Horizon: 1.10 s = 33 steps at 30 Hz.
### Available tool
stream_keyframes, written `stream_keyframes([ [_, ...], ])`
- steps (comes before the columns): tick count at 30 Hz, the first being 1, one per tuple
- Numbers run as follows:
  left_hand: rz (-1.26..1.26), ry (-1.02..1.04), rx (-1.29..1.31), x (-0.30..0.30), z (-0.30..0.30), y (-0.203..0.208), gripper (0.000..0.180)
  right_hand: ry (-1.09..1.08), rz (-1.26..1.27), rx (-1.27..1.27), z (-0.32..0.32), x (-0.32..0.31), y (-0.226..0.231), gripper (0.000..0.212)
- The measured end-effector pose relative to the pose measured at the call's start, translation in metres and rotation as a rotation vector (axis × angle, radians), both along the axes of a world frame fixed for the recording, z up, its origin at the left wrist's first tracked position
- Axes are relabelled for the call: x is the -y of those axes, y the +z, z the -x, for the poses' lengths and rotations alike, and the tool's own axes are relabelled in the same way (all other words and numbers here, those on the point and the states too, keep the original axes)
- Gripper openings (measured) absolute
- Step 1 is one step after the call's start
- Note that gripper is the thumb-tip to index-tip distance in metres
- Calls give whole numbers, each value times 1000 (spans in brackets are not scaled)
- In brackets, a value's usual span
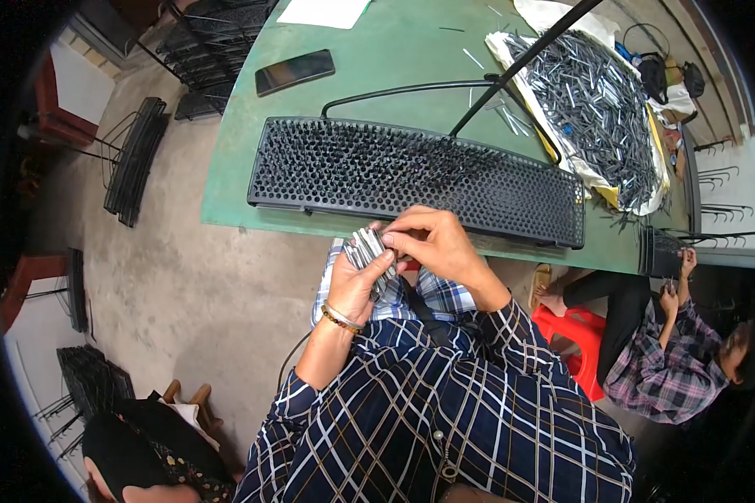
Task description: Picking up small metal pins from a pile and inserting them into a perforated black tray.
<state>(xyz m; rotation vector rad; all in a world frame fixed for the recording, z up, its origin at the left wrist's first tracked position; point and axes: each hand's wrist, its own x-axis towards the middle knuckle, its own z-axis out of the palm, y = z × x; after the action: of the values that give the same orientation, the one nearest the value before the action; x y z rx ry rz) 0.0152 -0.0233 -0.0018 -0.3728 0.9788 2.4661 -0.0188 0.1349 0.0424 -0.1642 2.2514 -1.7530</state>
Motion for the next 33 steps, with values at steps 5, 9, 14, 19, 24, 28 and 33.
stream_keyframes([
  [5,13,4,102,0,-1,-4,36,-270,12,-184,12,6,14,12],
  [9,-17,-72,135,1,-2,-4,32,-285,-115,-585,34,23,9,12],
  [14,-66,-64,161,4,-3,-4,28,-262,-179,-728,46,34,-15,13],
  [19,-44,-73,131,5,-3,-6,26,-152,-431,-916,46,33,-20,16],
  [24,-28,-51,132,10,-1,-7,25,-117,-565,-935,45,36,-16,16],
  [28,-21,-49,102,10,0,-6,22,-61,-598,-973,44,35,-15,15],
  [33,32,-57,88,8,0,-2,19,-132,-642,-916,41,38,-17,14],
])
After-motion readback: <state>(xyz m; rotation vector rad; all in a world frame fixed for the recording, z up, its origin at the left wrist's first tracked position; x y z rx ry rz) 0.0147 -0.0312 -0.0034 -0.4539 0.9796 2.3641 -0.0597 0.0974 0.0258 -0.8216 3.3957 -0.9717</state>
